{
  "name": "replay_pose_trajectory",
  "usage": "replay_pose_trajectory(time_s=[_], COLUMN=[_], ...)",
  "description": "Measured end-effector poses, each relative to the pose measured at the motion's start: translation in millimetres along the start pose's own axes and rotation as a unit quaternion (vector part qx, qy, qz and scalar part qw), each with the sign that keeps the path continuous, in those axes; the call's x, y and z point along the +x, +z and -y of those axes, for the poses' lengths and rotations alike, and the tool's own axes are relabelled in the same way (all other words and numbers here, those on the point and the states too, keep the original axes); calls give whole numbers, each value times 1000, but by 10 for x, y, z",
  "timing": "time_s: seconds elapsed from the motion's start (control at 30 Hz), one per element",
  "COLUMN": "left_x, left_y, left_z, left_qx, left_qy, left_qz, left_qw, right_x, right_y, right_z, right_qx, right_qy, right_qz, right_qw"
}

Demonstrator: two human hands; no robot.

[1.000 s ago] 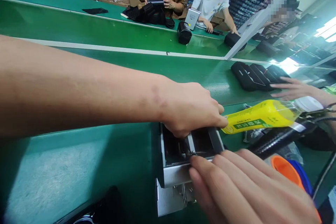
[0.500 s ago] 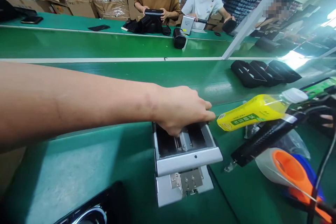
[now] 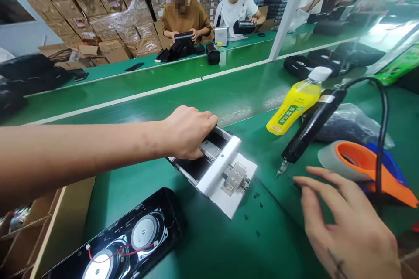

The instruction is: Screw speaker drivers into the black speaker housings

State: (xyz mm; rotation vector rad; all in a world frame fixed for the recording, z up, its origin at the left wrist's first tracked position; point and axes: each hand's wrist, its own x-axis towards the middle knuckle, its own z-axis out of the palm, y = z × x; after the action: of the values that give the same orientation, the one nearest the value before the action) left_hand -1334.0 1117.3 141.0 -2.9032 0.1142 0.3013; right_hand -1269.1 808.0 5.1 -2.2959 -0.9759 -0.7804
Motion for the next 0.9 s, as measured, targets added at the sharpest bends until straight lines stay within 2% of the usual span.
replay_pose_trajectory(time_s=[0.03, 0.13, 0.17, 0.2, 0.27, 0.37, 0.47, 0.63, 0.73, 0.9], left_x=[-6, -23, -33, -46, -78, -121, -145, -222, -312, -395], left_y=[8, 32, 42, 54, 89, 165, 232, 242, 237, 263], left_z=[-15, -50, -57, -62, -69, -81, -97, -125, -144, -201], left_qx=[6, 17, 17, 15, 7, -12, -37, -79, -97, -107], left_qy=[1, -6, -11, -18, -34, -62, -93, -135, -164, -201], left_qz=[-3, -16, -20, -24, -33, -42, -44, -38, -34, -41], left_qw=[1000, 1000, 1000, 999, 999, 997, 994, 987, 981, 973], right_x=[186, 764, 937, 1093, 1348, 1606, 1766, 1864, 1833, 1750], right_y=[-43, -110, -98, -71, 4, 77, 55, -25, -22, 59], right_z=[245, 975, 1171, 1332, 1549, 1695, 1762, 1872, 1912, 1878], right_qx=[40, 110, 61, -29, -87, -127, -149, -170, -178, -162], right_qy=[-31, -166, -172, -146, -127, -127, -131, -135, -146, -171], right_qz=[-9, 63, 147, 286, 364, 439, 506, 559, 566, 541], right_qw=[999, 978, 972, 947, 919, 881, 839, 800, 791, 808])
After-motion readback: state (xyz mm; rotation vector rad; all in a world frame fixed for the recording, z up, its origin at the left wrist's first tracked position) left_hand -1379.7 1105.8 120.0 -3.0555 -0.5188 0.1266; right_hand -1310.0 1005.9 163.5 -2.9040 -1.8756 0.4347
